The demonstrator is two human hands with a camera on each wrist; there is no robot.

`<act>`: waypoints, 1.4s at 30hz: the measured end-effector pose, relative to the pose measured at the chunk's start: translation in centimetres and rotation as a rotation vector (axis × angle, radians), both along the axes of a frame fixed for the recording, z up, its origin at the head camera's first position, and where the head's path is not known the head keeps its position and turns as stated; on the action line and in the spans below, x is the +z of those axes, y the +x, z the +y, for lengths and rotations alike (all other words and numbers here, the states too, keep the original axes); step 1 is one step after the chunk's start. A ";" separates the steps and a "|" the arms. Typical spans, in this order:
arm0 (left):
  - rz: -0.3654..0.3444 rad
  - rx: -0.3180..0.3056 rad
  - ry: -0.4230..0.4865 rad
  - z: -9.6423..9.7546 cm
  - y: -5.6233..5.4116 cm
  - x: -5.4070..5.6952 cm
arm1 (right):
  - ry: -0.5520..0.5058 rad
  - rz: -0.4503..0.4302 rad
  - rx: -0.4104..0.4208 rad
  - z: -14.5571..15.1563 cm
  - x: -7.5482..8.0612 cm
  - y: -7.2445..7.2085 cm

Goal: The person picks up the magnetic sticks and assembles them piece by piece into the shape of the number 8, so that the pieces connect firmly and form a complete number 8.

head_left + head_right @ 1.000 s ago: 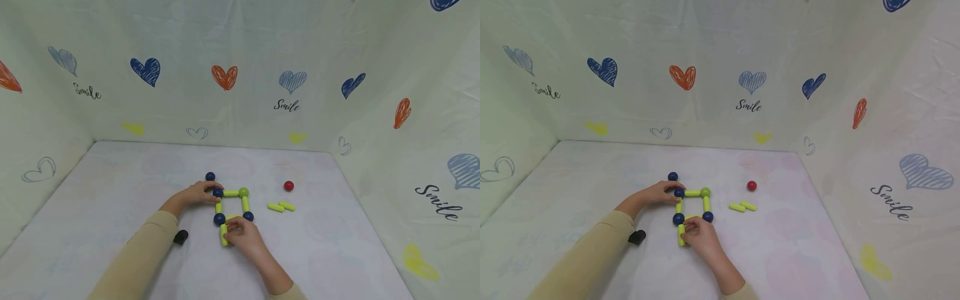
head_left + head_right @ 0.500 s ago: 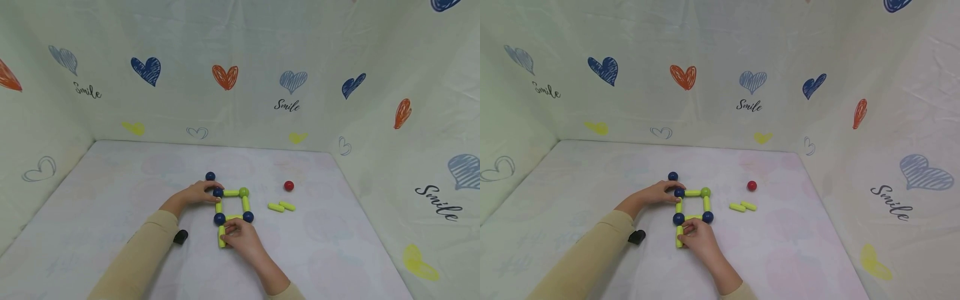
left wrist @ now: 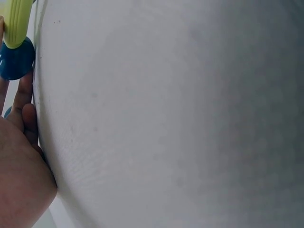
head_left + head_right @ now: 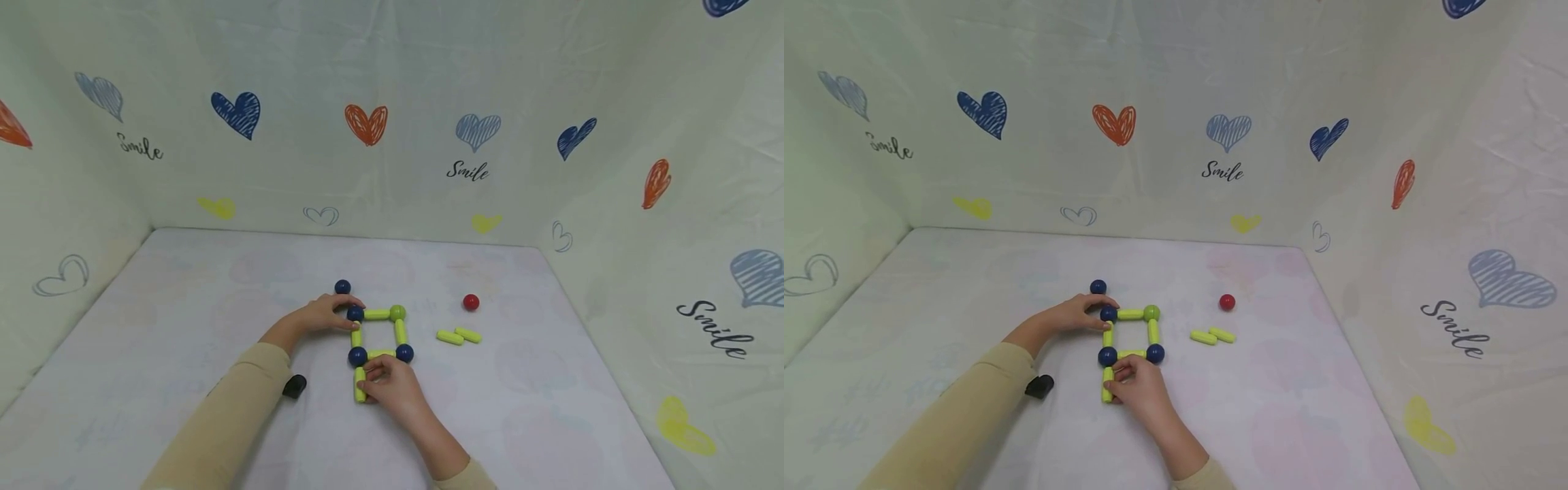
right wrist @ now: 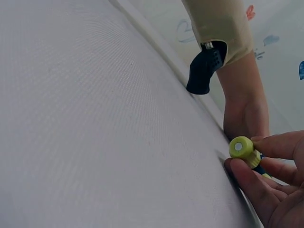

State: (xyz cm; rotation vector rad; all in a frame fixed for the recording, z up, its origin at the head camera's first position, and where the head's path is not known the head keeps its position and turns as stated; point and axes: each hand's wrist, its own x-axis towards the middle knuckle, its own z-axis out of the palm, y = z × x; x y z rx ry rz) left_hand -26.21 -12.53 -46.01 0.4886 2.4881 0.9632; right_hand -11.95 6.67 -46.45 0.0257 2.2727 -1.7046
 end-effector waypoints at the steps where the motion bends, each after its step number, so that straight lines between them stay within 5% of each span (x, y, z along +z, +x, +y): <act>1: -0.005 0.005 0.001 0.0 0.0 0.0 | -0.001 0.001 0.001 -0.1 0.0 0.0; 26: -0.005 0.004 -0.007 0.0 0.1 0.3 | -0.012 0.026 0.000 -0.2 -0.3 -0.2; 42: 0.013 0.128 0.088 0.3 0.7 0.0 | -0.006 0.029 0.010 -0.3 0.0 -0.7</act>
